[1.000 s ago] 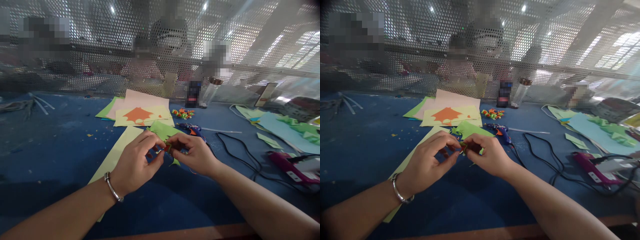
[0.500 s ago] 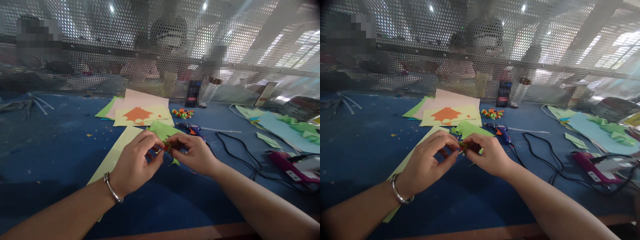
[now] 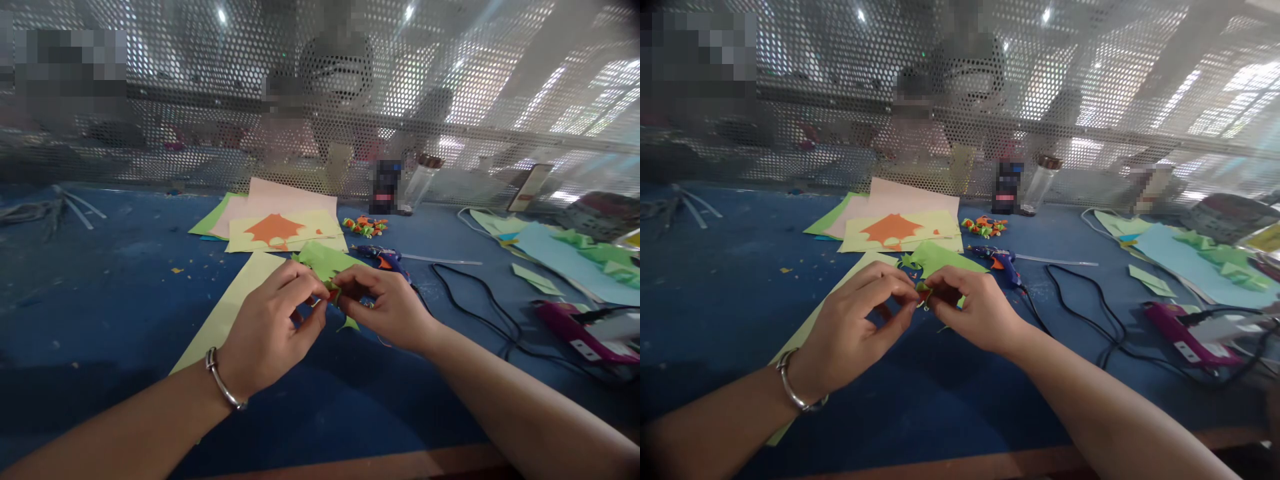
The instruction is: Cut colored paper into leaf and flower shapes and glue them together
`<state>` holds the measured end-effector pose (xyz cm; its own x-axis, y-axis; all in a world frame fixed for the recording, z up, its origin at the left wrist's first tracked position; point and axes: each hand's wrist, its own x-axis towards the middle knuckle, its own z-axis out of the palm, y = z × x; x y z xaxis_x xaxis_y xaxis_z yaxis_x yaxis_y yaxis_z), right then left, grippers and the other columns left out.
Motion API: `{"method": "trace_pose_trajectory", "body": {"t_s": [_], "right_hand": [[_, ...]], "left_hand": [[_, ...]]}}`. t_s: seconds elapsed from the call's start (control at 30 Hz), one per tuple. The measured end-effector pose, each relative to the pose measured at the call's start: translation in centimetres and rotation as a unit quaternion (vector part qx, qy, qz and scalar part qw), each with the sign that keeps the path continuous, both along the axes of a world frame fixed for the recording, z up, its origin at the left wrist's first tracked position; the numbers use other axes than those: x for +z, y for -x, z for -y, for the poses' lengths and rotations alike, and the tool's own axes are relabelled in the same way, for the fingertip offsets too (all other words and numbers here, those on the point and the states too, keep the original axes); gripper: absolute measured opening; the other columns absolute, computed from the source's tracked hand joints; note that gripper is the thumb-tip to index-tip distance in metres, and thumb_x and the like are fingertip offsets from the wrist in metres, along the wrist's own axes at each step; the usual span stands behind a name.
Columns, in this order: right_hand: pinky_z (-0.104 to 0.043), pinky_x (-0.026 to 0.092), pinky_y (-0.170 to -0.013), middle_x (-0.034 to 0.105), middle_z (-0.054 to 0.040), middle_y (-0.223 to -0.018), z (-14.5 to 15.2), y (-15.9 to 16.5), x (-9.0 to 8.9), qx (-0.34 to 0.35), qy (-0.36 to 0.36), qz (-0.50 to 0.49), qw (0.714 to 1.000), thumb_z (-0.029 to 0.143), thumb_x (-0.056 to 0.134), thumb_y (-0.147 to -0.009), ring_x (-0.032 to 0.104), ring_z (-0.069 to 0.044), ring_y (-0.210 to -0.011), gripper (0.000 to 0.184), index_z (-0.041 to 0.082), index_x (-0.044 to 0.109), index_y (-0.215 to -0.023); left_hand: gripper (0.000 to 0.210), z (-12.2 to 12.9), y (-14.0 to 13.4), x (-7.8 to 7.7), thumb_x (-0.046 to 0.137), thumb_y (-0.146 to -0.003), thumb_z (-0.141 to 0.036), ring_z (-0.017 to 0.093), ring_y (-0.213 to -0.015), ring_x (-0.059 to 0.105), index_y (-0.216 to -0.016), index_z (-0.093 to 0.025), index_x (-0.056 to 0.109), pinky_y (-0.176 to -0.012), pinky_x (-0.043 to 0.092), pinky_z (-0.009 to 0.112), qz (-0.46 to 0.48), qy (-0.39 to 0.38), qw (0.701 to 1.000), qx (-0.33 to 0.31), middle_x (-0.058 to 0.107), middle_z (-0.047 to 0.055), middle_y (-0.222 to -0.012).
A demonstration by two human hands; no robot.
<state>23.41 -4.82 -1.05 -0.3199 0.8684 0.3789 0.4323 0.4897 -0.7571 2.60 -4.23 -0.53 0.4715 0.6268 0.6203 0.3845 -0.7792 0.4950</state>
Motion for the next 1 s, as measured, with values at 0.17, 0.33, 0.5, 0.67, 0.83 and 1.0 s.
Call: {"method": "trace_pose_trajectory", "body": {"t_s": [0.17, 0.33, 0.5, 0.67, 0.83, 1.0], "right_hand": [[-0.025, 0.050, -0.065, 0.067, 0.0000, -0.078, 0.0, 0.0, 0.1, -0.004, -0.003, 0.001, 1.000, 0.012, 0.062, -0.082, 0.061, -0.012, -0.068, 0.017, 0.018, 0.068, -0.096], [-0.024, 0.050, -0.064, 0.066, 0.0008, -0.077, 0.0, -0.1, -0.1, -0.001, -0.001, 0.001, 1.000, 0.012, 0.062, -0.083, 0.060, -0.012, -0.067, 0.017, 0.018, 0.068, -0.098], [-0.025, 0.051, -0.066, 0.068, -0.0006, -0.082, -0.1, -0.1, -0.3, -0.007, -0.003, 0.007, 1.000, 0.014, 0.063, -0.084, 0.062, -0.013, -0.071, 0.015, 0.019, 0.068, -0.098], [-0.027, 0.052, -0.068, 0.070, -0.0018, -0.083, 0.0, -0.1, -0.3, -0.001, 0.010, 0.005, 1.000, 0.016, 0.062, -0.085, 0.063, -0.014, -0.072, 0.016, 0.018, 0.068, -0.100], [-0.028, 0.052, -0.069, 0.070, -0.0018, -0.082, 0.0, -0.1, -0.2, -0.003, 0.014, 0.019, 1.000, 0.017, 0.062, -0.085, 0.063, -0.014, -0.072, 0.013, 0.018, 0.068, -0.096], [-0.027, 0.051, -0.065, 0.068, -0.0004, -0.078, -0.1, 0.0, -0.2, 0.001, 0.016, 0.016, 1.000, 0.017, 0.062, -0.085, 0.062, -0.014, -0.068, 0.013, 0.019, 0.068, -0.097]], "left_hand": [[0.015, 0.0, 0.1, -0.1, 0.059, -0.090, -0.010, 0.015, -0.084, 0.063, -0.099, -0.020, 0.066, -0.067, 0.059, 0.027, -0.014, -0.011, 1.000, 0.007, 0.061, 0.006, -0.101], [0.016, 0.0, 0.1, 0.0, 0.058, -0.090, -0.011, 0.015, -0.082, 0.064, -0.100, -0.021, 0.066, -0.068, 0.059, 0.029, -0.028, -0.016, 0.999, 0.010, 0.063, 0.006, -0.100], [0.016, -0.1, -0.1, -0.1, 0.059, -0.089, -0.012, 0.016, -0.082, 0.066, -0.100, -0.021, 0.065, -0.067, 0.061, 0.029, -0.026, 0.012, 0.999, 0.017, 0.063, 0.006, -0.104], [0.018, -0.6, -0.1, -0.6, 0.064, -0.083, -0.012, 0.014, -0.078, 0.068, -0.099, -0.021, 0.063, -0.064, 0.061, 0.026, -0.009, 0.084, 0.996, 0.005, 0.063, 0.005, -0.103], [0.017, -1.0, 0.0, -0.7, 0.065, -0.083, -0.011, 0.013, -0.077, 0.068, -0.097, -0.021, 0.063, -0.069, 0.062, 0.027, 0.002, 0.132, 0.991, -0.013, 0.064, 0.003, -0.099], [0.013, -1.2, 0.1, -0.3, 0.064, -0.084, -0.012, 0.014, -0.081, 0.067, -0.094, -0.020, 0.065, -0.071, 0.063, 0.028, 0.016, 0.129, 0.991, -0.035, 0.063, 0.005, -0.097]]}}
